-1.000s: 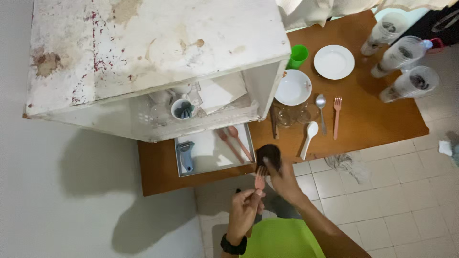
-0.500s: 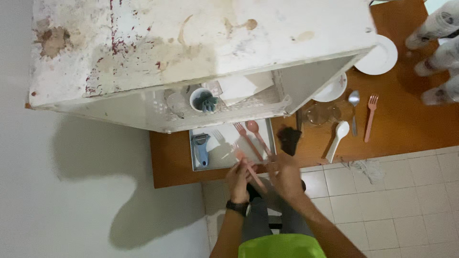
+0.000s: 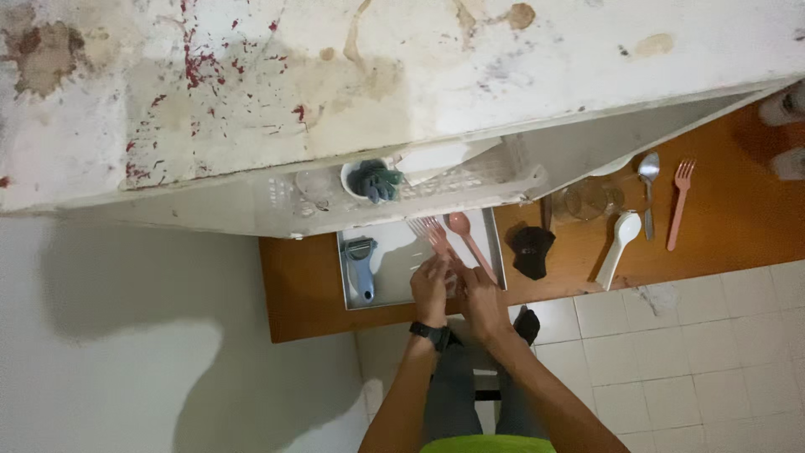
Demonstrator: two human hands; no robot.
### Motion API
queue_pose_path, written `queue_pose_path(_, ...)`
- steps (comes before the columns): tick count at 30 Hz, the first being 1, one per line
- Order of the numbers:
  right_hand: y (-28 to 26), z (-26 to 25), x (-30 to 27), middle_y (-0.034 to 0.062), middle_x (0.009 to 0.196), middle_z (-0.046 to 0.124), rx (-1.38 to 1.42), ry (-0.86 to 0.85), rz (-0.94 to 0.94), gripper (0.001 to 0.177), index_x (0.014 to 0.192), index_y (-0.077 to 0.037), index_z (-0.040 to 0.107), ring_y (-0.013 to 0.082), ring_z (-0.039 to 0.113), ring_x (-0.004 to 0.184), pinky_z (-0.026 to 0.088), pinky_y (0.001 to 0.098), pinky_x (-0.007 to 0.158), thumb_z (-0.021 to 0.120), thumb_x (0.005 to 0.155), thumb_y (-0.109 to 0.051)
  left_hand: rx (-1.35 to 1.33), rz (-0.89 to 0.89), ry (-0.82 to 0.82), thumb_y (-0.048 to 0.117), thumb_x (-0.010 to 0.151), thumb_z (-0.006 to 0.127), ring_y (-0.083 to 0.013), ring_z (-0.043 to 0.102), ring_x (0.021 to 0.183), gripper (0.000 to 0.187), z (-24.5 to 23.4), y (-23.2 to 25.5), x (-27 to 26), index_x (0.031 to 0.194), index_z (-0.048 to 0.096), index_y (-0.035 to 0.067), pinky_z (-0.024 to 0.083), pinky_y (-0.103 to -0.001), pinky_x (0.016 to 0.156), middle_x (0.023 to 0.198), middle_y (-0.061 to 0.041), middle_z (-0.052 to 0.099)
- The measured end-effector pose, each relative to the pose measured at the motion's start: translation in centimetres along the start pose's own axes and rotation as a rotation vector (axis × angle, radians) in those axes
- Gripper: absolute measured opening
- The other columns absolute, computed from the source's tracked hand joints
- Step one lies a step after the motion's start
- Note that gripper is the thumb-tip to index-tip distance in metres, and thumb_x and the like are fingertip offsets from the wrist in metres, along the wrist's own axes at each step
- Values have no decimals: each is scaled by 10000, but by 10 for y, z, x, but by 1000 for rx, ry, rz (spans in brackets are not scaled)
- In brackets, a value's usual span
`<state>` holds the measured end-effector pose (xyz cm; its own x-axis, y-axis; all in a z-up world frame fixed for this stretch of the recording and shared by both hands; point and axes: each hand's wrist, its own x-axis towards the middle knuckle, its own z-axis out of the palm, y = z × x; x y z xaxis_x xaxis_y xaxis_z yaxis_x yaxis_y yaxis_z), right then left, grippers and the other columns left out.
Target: The person wipes spoons and forks with a cloth and places them into a tray.
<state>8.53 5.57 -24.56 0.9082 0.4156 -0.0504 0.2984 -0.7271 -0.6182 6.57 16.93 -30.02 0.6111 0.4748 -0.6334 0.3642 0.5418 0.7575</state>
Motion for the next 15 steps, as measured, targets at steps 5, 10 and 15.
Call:
queue_pose_path(5,18,26,15,193,935,665,-53,63,-15,184,1095,-30,639,406,689,771,568,480,637,645,924,-98,131,85,82,159,935,630,-194,692,960,431,-3,5,9,1342,642,16,558,-316,758,1220,-116,720)
queue_pose_path(10,32,44,21,197,985,647,-120,66,-42,208,1116,-32,629,394,697,807,579,461,655,638,919,-101,192,-129,76,277,1048,605,-142,531,1207,487,4,10,12,1491,527,89,418,-291,928,1431,-71,550)
queue_pose_path(15,42,59,25,190,982,639,-155,31,2,159,1071,-35,621,379,703,826,582,460,685,650,935,-112,26,-26,-51,164,953,576,-267,574,1298,573,3,-9,30,1499,462,35,482,-366,1007,1459,-159,586)
